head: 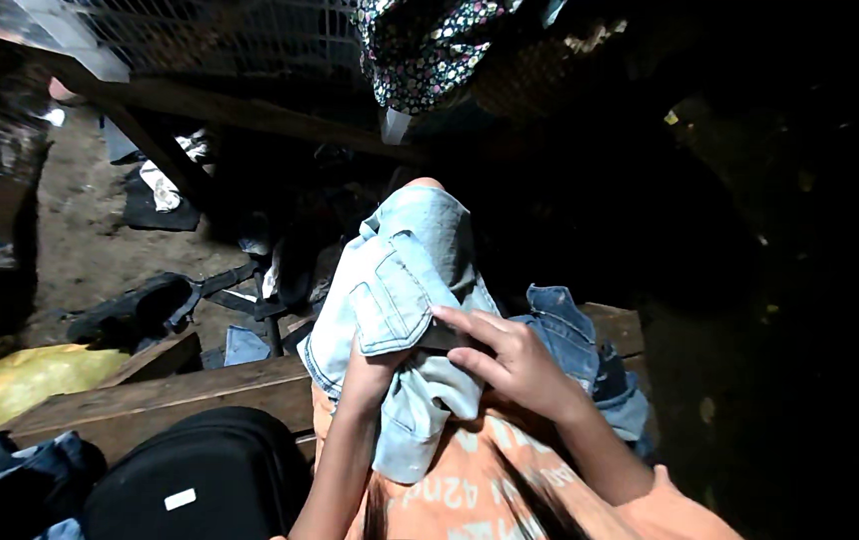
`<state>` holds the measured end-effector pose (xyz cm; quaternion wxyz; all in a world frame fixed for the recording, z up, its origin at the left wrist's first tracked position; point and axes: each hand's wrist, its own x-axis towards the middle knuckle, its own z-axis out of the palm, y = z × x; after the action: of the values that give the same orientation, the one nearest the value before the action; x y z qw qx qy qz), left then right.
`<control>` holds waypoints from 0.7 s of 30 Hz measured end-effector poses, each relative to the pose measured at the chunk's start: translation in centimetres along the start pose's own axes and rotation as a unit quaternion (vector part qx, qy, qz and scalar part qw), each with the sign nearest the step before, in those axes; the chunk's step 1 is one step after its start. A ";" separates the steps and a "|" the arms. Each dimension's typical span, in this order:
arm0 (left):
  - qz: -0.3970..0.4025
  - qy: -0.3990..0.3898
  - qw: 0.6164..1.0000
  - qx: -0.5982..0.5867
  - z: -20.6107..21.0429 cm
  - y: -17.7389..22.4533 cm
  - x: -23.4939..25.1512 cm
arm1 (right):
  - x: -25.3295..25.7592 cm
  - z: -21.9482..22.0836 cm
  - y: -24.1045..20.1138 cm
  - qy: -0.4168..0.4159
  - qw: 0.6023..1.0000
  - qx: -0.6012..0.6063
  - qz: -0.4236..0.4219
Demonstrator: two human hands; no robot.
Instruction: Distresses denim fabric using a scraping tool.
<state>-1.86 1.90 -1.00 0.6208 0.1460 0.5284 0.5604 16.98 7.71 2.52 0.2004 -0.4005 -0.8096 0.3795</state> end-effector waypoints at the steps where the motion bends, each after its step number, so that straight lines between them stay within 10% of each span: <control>1: -0.003 0.001 1.000 -0.019 -0.2 -0.6 0.2 | -0.1 0.1 -0.1 0.017 0.999 -0.040 -0.011; 21: -0.005 -0.012 0.998 0.058 1.0 1.2 -0.6 | -0.1 1.4 0.9 0.062 0.997 -0.037 -0.028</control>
<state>-1.54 2.23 0.61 0.6205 0.1854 0.5532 0.5240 16.64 7.36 0.90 0.2458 -0.4079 -0.8197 0.3184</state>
